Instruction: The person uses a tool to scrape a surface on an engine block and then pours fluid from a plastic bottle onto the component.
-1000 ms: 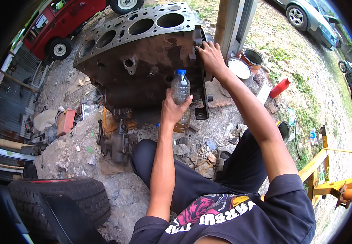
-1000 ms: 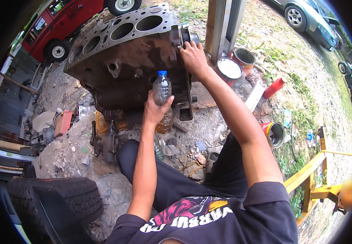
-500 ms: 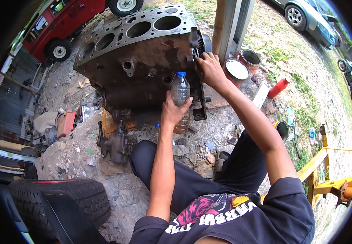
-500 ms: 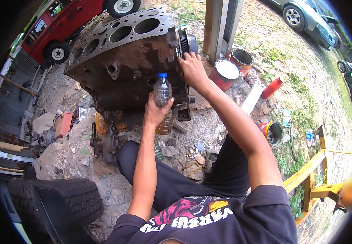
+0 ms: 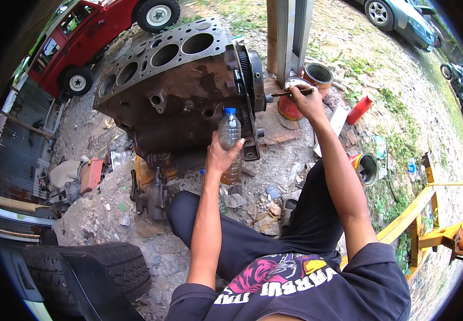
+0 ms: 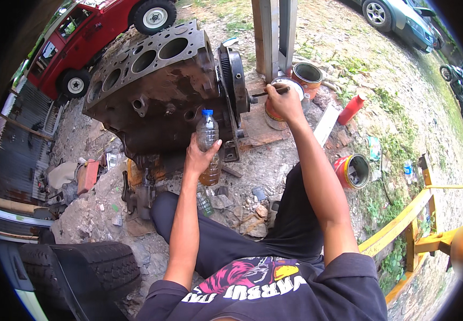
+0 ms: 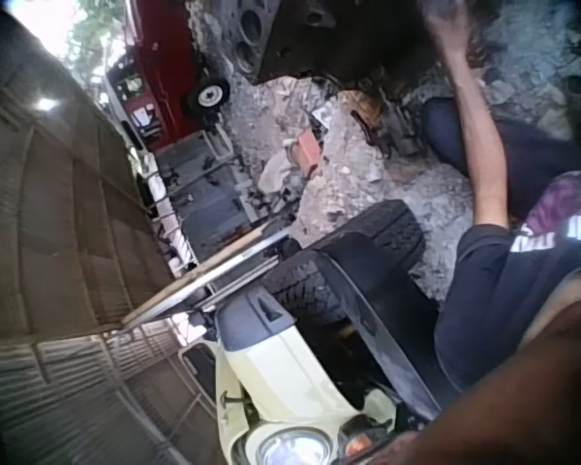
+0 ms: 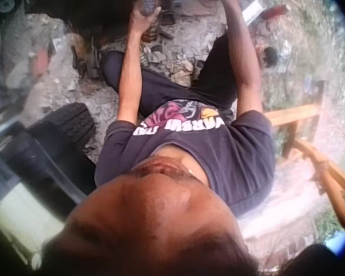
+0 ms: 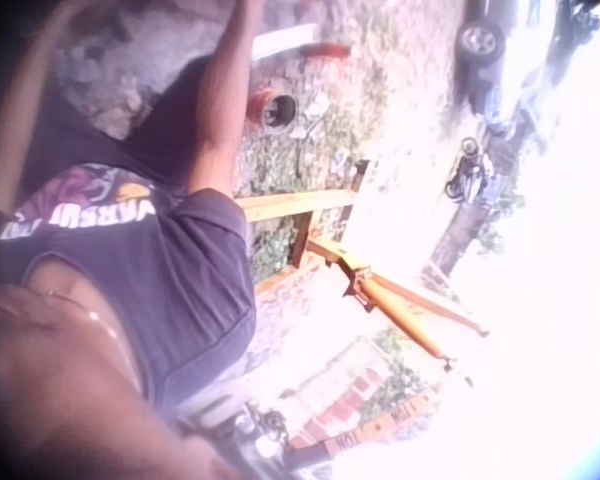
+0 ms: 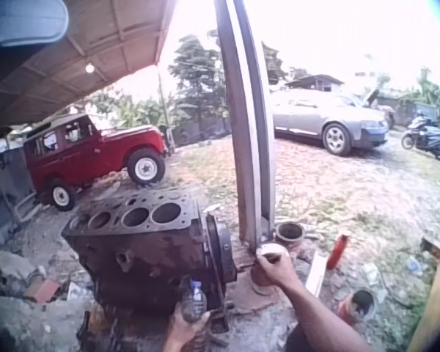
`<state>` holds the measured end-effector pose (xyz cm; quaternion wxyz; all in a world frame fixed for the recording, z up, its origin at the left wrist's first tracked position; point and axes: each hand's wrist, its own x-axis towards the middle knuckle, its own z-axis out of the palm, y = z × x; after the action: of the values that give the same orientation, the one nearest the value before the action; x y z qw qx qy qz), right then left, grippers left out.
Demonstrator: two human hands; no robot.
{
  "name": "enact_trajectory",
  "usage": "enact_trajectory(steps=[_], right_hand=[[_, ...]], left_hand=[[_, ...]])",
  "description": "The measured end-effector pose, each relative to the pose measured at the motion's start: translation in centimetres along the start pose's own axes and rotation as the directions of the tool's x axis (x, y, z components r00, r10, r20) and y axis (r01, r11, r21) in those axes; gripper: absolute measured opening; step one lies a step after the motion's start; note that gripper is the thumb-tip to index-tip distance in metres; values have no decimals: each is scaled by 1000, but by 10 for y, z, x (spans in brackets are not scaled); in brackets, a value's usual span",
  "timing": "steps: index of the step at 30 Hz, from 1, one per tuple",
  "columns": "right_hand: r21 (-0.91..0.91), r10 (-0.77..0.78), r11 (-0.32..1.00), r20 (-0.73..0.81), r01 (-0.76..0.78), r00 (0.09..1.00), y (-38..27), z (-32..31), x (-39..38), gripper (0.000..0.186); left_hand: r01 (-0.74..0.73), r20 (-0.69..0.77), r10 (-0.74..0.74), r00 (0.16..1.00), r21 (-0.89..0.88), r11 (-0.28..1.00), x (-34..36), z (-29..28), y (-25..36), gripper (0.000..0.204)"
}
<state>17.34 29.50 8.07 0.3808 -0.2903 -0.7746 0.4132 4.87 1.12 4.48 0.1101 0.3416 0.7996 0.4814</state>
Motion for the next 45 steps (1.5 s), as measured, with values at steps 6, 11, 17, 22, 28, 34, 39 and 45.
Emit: enact_trajectory(steps=[6,11,17,22,28,34,39,45], right_hand=[[488,71,865,104,-113,992,3,9,22,30],[380,43,921,116,-85,992,-2,22,16,32],[274,105,958,-75,-80,992,0,27,12,32],[160,119,982,-83,-105,989,32,29,23,33],[87,1,996,-125,10,992,29,32,23,37],[247,77,968,-119,-45,990,3,30,19,33],[518,171,846,-42,-125,984,-13,27,23,30],[636,-32,770,97,-38,995,-60,29,40,29]], left_hand=[[22,-28,-22,999,-21,1000,-1,-2,-8,58],[14,-38,-15,999,-32,999,-1,0,-9,55],[-33,7,34,999,-82,996,4,6,0,49],[296,304,-207,930,-286,911,6,2,21,44],[395,326,-278,904,-383,835,12,5,36,44],[219,250,-151,956,-270,938,30,2,58,44],[158,191,-117,975,-215,964,34,-11,84,43],[76,130,-59,990,-126,989,33,-24,71,45]])
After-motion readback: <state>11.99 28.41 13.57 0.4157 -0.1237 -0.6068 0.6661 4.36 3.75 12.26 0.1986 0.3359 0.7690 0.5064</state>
